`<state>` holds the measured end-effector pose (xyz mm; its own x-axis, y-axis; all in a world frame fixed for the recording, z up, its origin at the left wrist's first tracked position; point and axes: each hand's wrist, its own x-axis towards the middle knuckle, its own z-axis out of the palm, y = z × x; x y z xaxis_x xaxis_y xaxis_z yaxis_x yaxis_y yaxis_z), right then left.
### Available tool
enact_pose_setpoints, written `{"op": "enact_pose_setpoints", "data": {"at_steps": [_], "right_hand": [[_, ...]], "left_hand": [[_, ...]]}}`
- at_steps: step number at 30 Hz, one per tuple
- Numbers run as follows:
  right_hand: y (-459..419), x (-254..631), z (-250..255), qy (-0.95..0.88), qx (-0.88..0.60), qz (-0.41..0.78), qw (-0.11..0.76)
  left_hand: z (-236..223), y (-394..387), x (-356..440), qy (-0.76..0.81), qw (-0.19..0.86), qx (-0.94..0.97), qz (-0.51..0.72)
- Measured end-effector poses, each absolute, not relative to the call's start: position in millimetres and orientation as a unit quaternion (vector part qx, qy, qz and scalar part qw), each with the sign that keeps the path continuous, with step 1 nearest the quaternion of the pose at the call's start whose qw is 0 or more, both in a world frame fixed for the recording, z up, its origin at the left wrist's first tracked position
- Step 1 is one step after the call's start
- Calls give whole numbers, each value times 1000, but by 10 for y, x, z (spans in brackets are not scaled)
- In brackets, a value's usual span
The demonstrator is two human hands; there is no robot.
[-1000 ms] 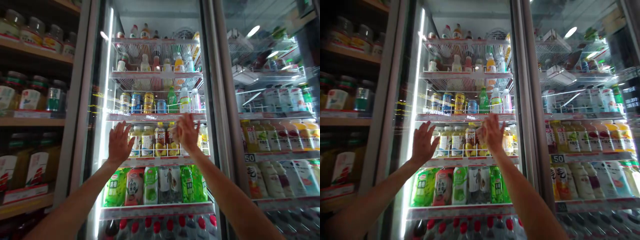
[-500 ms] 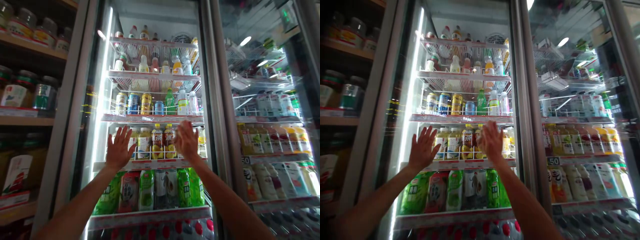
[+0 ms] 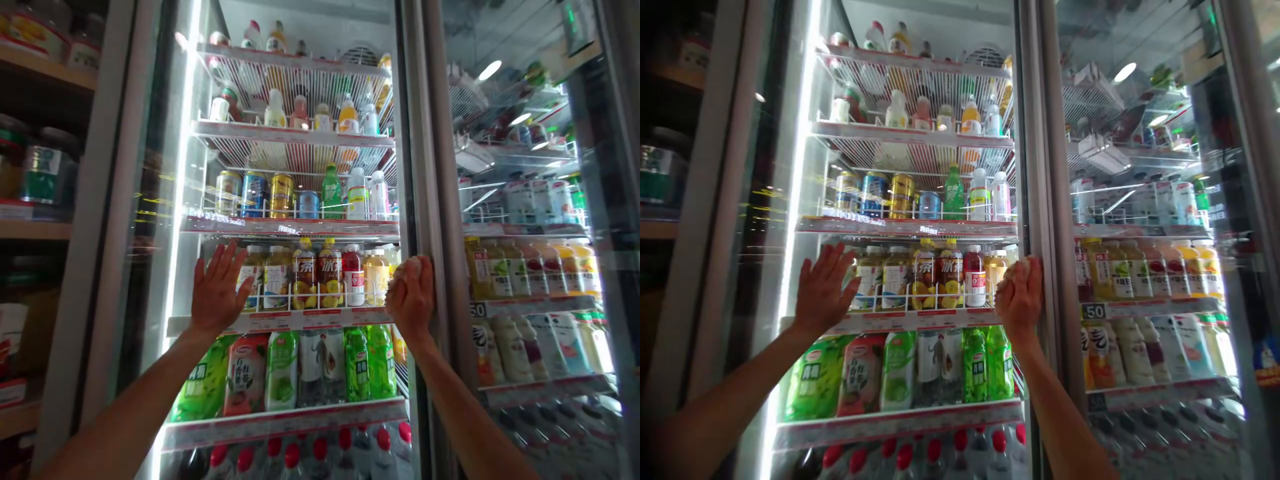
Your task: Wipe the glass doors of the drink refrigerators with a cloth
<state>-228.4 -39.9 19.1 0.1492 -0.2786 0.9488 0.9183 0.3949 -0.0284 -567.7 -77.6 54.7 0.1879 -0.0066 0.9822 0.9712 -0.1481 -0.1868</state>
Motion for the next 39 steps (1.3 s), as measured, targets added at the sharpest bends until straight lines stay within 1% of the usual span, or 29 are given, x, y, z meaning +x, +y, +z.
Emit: {"op": "enact_pose_setpoints", "data": {"at_steps": [1,3,6,7,8,9,12,14,15,18,19,20,23,25,26,27,30,31,32,35,36,37,39], "right_hand": [[-398,-2288,156,-474,-331,-435,690],[-431,-2488,68,-515,-312,-443,664],[-494,-2863,-33,-624,-262,-470,567],[-497,-2893,-37,-638,-251,-476,550],[-488,-2858,-26,-634,-250,-479,553],[-467,-2771,-4,-612,-262,-477,573],[-401,-2456,58,-517,-328,-439,657],[-413,-2430,20,-504,-342,-420,674],[-439,-2484,-30,-528,-330,-423,659],[-526,-2676,-226,-647,-263,-461,547],[-535,-2676,-277,-662,-254,-470,525],[-531,-2629,-309,-654,-260,-474,529],[-473,-2364,-315,-540,-327,-442,637],[-456,-2309,-308,-497,-348,-420,675],[-464,-2354,-319,-507,-345,-418,671],[-481,-2438,-341,-538,-330,-424,649],[-536,-2688,-436,-659,-262,-451,542],[-540,-2704,-461,-670,-256,-452,531],[-533,-2675,-480,-655,-266,-449,546],[-477,-2471,-518,-538,-341,-415,650],[-461,-2430,-535,-517,-352,-406,666],[-454,-2424,-557,-519,-351,-404,667],[-459,-2503,-611,-568,-324,-409,636]], "left_hand": [[550,-774,-5674,-415,504,-580,-487],[565,-775,-5673,-419,503,-574,-493],[571,-798,-5662,-426,495,-570,-498],[553,-813,-5644,-429,491,-568,-502],[518,-830,-5615,-432,486,-567,-506],[463,-847,-5574,-437,481,-563,-511],[210,-866,-5388,-448,471,-555,-519],[30,-845,-5259,-455,464,-553,-522],[-42,-828,-5208,-458,460,-552,-523],[-146,-786,-5141,-469,455,-551,-520],[-150,-779,-5142,-471,455,-552,-516],[-147,-776,-5149,-472,456,-553,-514],[-130,-773,-5172,-464,464,-552,-513],[-132,-767,-5177,-460,468,-551,-516],[-137,-761,-5179,-458,469,-550,-517],[-144,-755,-5181,-457,469,-551,-518],[-159,-735,-5200,-448,473,-551,-522],[-163,-729,-5209,-444,475,-550,-524],[-166,-723,-5218,-441,476,-549,-526],[-185,-704,-5227,-438,475,-547,-533],[-195,-695,-5220,-439,471,-547,-535],[-205,-687,-5210,-440,467,-546,-538],[-209,-683,-5184,-440,459,-547,-545]]}}
